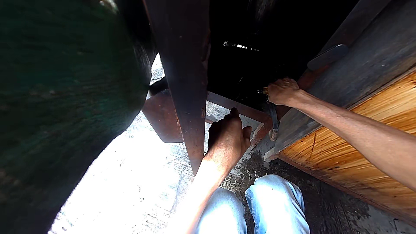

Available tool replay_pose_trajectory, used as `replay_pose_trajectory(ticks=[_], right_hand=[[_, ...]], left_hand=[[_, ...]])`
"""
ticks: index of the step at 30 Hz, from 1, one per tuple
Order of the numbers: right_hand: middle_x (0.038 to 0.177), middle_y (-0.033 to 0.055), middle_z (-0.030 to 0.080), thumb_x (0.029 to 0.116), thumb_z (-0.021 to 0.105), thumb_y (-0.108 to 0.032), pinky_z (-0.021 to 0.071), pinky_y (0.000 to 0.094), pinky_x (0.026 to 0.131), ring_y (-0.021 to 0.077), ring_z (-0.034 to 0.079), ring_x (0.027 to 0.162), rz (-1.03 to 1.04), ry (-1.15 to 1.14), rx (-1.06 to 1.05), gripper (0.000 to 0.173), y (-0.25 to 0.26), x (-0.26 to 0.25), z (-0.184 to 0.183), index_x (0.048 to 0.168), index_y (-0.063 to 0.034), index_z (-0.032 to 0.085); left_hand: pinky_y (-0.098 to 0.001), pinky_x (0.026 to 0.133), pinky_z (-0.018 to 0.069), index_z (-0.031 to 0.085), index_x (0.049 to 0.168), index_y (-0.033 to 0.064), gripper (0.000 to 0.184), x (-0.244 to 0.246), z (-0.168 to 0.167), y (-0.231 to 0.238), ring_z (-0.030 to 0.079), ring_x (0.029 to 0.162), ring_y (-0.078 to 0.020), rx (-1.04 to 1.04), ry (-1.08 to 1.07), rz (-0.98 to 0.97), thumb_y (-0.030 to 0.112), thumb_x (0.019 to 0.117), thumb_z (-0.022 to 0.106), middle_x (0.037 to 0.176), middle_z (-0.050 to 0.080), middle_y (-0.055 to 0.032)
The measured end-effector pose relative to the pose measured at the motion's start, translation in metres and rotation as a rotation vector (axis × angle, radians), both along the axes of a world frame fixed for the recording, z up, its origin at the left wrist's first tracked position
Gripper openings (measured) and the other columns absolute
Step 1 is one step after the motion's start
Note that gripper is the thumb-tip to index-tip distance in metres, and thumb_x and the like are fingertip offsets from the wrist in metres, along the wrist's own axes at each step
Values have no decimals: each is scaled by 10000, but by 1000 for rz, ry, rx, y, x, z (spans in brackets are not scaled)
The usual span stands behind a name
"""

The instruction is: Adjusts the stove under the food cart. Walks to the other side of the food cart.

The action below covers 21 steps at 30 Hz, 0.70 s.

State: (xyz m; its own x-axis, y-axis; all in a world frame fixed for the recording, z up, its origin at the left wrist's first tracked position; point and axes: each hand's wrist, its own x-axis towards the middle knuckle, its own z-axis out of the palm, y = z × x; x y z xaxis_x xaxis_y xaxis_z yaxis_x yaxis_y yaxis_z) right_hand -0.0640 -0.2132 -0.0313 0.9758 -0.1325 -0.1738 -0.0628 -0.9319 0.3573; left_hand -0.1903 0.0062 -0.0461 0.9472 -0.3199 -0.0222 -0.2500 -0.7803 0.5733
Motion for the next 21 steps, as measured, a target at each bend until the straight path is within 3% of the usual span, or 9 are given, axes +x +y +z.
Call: replay_pose_trajectory(ticks=[11, 21], right_hand=[[1115, 303, 663, 975, 645, -145, 467, 625, 939, 483, 600, 1179, -23, -14, 32, 243, 3, 0, -1, 1020, 93, 669], [1090, 295, 671, 988, 628, -156, 478, 621, 922, 469, 629, 1135, -10, -20, 38, 248, 1, 1, -1, 1004, 88, 671]], left_hand=[[-502, 927, 537, 495, 1469, 40, 582, -2, 1, -1, 686, 1095, -299, 11, 12, -32, 406, 1029, 606, 1161, 702, -156], [-475, 914, 539, 508, 1460, 49, 559, -3, 2, -3, 689, 1069, -271, 43, 24, -43, 402, 1035, 593, 1147, 705, -135]])
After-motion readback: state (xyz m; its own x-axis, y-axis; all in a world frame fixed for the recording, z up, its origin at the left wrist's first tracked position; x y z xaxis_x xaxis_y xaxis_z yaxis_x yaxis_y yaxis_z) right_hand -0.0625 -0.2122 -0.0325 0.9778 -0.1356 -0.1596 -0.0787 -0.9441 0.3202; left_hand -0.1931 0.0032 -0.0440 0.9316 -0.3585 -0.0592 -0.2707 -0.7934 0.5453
